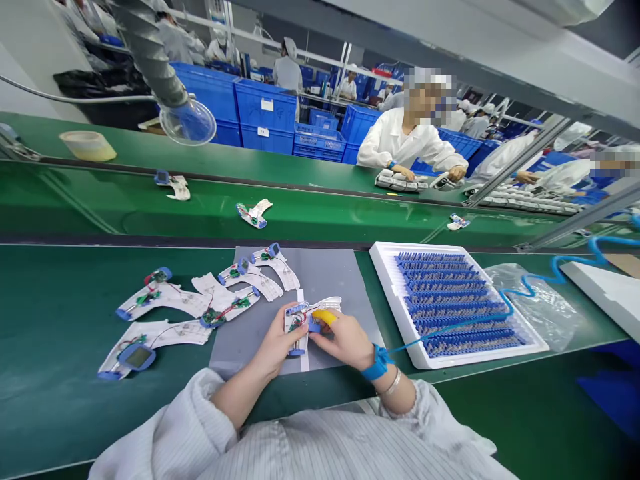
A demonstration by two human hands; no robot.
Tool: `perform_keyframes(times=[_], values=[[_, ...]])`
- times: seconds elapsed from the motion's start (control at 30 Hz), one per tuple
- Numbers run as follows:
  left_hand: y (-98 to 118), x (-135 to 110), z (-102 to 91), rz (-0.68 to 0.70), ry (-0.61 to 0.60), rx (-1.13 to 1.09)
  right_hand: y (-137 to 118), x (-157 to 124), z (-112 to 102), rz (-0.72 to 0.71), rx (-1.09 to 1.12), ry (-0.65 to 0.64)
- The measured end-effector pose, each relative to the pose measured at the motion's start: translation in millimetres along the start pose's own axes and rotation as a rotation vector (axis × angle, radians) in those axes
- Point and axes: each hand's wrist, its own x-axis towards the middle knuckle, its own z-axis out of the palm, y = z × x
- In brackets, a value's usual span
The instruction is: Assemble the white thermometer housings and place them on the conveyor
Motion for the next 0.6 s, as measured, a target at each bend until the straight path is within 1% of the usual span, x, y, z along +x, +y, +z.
perform_keyframes(times=[0.1,0.2,0.5,0.6], values=[[-1.3,1.8,-1.0,-0.012,0.003,-0.001,5.0,6.1,-7.9,-0.051,-0.112,-0.063],[-1.3,2.8,-1.8,-0.019,0.000,0.007,9.0,10.0,-10.8,-0.097,-0.185,-0.093],[-0.3,2.6,-0.3,-0.015,0.017,0.015,12.3,13.4,-7.9,-0.250,-0.240,-0.070],[-0.3,3.2,0.3,-0.015,0.028,0.022,9.6,14.9,-7.9,-0.283,-0.299,-0.079]])
